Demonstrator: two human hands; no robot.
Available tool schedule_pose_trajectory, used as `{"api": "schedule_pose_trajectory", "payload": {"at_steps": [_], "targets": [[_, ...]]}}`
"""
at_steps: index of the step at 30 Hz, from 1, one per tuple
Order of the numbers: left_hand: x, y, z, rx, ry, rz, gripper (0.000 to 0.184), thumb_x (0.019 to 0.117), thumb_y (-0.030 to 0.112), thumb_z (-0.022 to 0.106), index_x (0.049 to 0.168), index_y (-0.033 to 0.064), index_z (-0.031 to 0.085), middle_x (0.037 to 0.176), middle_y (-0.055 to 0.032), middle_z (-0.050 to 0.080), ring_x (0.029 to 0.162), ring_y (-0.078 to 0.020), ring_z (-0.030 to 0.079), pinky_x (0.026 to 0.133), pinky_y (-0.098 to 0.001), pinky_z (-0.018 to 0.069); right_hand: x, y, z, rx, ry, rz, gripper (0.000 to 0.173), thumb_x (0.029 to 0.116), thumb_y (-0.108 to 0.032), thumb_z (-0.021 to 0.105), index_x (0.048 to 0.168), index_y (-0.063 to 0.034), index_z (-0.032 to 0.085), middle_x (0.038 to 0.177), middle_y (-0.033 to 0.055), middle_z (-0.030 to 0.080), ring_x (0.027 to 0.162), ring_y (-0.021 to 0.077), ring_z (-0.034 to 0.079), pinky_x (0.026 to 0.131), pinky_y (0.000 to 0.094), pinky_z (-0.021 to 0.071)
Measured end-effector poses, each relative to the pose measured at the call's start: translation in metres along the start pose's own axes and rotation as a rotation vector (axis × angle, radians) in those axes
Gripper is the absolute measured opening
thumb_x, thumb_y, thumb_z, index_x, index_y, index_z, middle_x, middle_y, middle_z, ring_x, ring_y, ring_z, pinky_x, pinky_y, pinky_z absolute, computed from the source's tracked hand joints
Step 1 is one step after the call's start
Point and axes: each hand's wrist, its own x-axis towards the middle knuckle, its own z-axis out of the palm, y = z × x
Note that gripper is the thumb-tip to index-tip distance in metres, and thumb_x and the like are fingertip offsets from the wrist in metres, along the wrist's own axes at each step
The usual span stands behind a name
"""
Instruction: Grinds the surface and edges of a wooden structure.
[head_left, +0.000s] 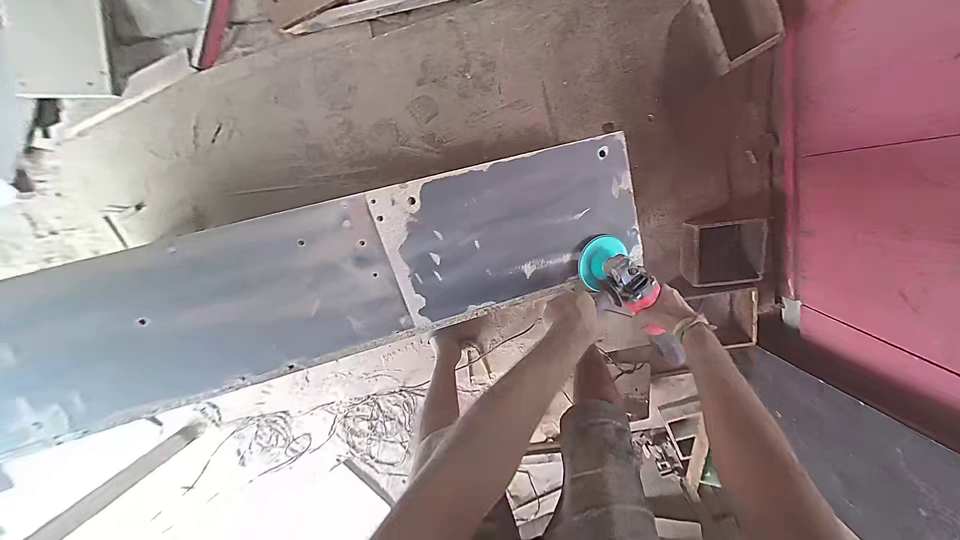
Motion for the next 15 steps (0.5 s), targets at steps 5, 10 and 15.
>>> {"api": "schedule_pose_trajectory", "payload": {"at_steps": [5, 10, 15], "targets": [[-0.055, -0.107, -0.001, 0.029, -0.069, -0.146, 0.037, 0.0847, 0.024, 0.073, 0.115, 0.0045, 0.068, 0.119, -0.0187, 0.07, 0.11, -0.0383, 0.069, 0.08, -0.0609, 0.0575, -0.032, -0.09, 0.076, -0.072, -0.109, -0.085, 0.084, 0.0573, -0.031, 0.094, 0.131, -0.006, 0.063, 0.125, 0.0183, 0.07, 0.119, 0.0349, 0.067, 0.101, 0.0598, 0.0529], [-0.088, -0.221, 0.025, -0.032, -0.075, -0.225, 0.041, 0.084, 0.024, 0.072, 0.119, 0.003, 0.067, 0.12, -0.0203, 0.07, 0.109, -0.0405, 0.069, 0.08, -0.0629, 0.0574, -0.083, -0.189, 0.133, -0.155, -0.186, -0.092, 0.069, 0.0637, -0.029, 0.092, 0.125, -0.007, 0.069, 0.121, 0.0175, 0.072, 0.116, 0.035, 0.068, 0.099, 0.0604, 0.0535], [-0.12, -0.351, 0.03, -0.129, -0.064, -0.266, 0.041, 0.0862, 0.031, 0.071, 0.119, 0.0066, 0.066, 0.12, -0.0189, 0.07, 0.11, -0.0391, 0.07, 0.082, -0.0625, 0.0573, -0.123, -0.3, 0.195, -0.303, -0.189, -0.127, 0.065, 0.0654, -0.034, 0.089, 0.123, -0.0101, 0.07, 0.118, 0.0155, 0.073, 0.112, 0.034, 0.07, 0.094, 0.0606, 0.055]]}}
